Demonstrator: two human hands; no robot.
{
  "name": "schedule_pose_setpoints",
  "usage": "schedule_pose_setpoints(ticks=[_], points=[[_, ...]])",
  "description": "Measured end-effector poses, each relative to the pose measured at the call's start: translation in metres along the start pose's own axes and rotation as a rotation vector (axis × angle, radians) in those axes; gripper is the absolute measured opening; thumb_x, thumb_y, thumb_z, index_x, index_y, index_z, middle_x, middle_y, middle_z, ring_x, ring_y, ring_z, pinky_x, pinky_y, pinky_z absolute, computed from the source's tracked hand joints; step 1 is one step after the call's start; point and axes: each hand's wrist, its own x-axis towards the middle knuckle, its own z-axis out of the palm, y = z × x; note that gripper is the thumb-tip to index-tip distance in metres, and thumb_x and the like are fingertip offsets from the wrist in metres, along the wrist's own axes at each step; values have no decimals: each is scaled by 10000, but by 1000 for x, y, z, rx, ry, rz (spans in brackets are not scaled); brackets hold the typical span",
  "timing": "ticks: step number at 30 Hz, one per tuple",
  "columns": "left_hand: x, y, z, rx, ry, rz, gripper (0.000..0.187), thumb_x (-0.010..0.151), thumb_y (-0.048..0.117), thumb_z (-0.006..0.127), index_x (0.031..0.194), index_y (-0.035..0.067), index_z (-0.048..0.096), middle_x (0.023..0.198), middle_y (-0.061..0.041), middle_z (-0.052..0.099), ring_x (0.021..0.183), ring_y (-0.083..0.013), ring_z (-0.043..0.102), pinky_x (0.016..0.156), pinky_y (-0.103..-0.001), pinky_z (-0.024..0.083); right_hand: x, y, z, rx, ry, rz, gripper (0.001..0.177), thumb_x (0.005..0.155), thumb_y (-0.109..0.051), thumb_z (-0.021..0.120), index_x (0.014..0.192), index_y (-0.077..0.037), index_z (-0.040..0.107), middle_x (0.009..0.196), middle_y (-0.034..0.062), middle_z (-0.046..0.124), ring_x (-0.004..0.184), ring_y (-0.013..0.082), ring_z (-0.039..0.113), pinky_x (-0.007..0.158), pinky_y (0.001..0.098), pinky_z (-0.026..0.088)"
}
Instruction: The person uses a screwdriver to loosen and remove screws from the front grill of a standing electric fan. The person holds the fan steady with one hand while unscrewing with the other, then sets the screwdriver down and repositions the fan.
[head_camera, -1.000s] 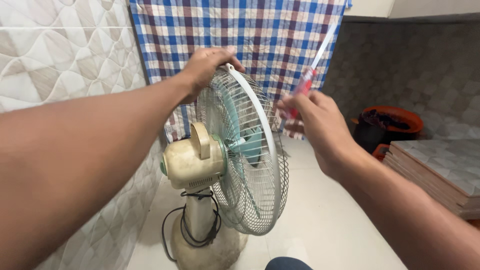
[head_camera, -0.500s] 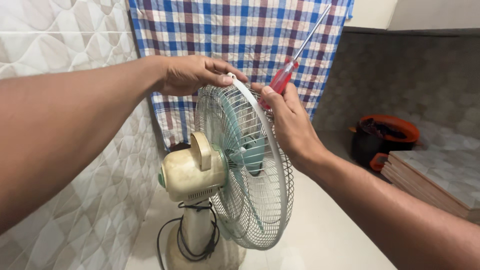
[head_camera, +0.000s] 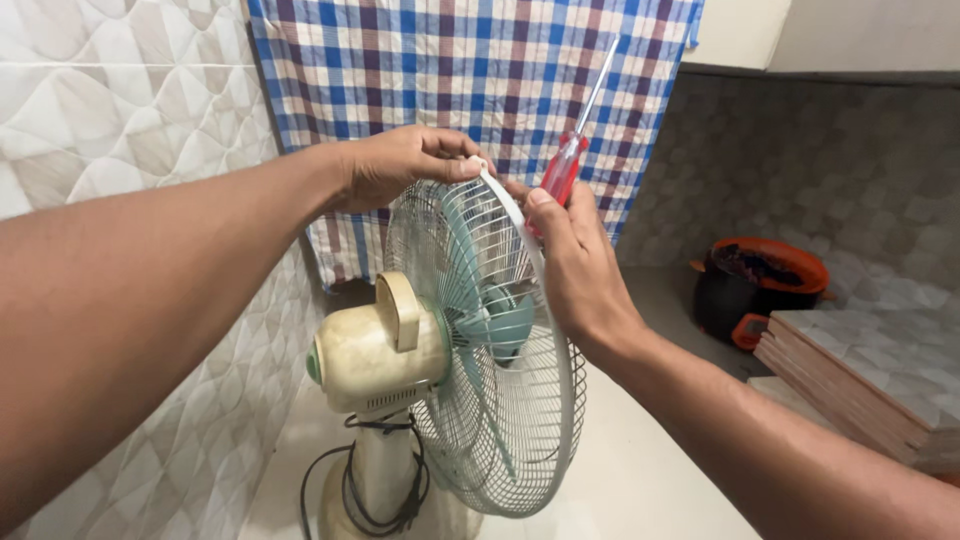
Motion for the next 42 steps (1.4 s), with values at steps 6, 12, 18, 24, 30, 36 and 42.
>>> schedule_pose_setpoints(ticks=[6, 12, 18, 24, 30, 36, 42], points=[[-7, -7, 8, -354, -76, 96, 515, 901, 531, 650, 1242, 150, 709, 1320, -141, 674, 1313, -327, 588, 1151, -550, 431, -2, 1, 4, 32, 33, 50, 414, 1027, -385, 378, 1218, -41, 505, 1341, 160, 672, 1168, 226, 639, 1014, 400, 489], [-6, -6, 28, -24, 196, 24, 715, 803, 592, 630, 1404, 206, 595, 1525, -90, 533, 1446, -274, 391, 1122, -535, 262, 0, 8, 0, 222, -12, 54, 366, 1012, -353, 398, 1217, -73, 513, 1417, 115, 655, 1228, 205, 590, 1034, 397, 483], [-19, -20, 60, -102, 452, 131, 1081, 745, 793, 606, 1559, 120, 376, 1573, -179, 423, 1489, -350, 403, 1186, -516, 345, 2, 10, -5, 462, -79, 86, 276, 1024, -348, 439, 1046, -79, 498, 1462, 120, 631, 1268, 238, 606, 1069, 402, 498], [-30, -12, 71, 21, 543, -19, 1130, 772, 743, 677, 1596, 97, 252, 1619, -215, 261, 1496, -376, 305, 1138, -565, 362, 0, 5, -9, 377, -64, 202, 314, 1012, -401, 450, 1088, -102, 509, 1396, 180, 580, 1256, 292, 582, 1076, 483, 467], [-28, 0, 71, 10, 523, 9, 1024, 717, 704, 655, 1544, 130, 467, 1564, -220, 487, 1423, -356, 555, 1131, -494, 483, -2, -1, -10, 335, -98, 215, 278, 962, -406, 429, 1082, -172, 518, 1429, 68, 593, 1295, 261, 543, 1080, 478, 429], [-44, 2, 71, 96, 420, -34, 1164, 681, 770, 648, 1636, 220, 275, 1680, -182, 163, 1525, -419, 250, 1161, -599, 328, 1, 6, -15, 414, -118, 179, 252, 1009, -372, 457, 952, -127, 461, 1467, 145, 609, 1315, 267, 562, 1113, 464, 447], [-54, 8, 72, 186, 371, -33, 1388, 571, 810, 723, 1641, 149, 135, 1679, -213, 69, 1537, -444, 173, 1174, -619, 303, 4, 3, -19, 652, -155, 251, 260, 1009, -340, 455, 1045, -94, 527, 1487, 154, 602, 1284, 248, 597, 1117, 448, 468]])
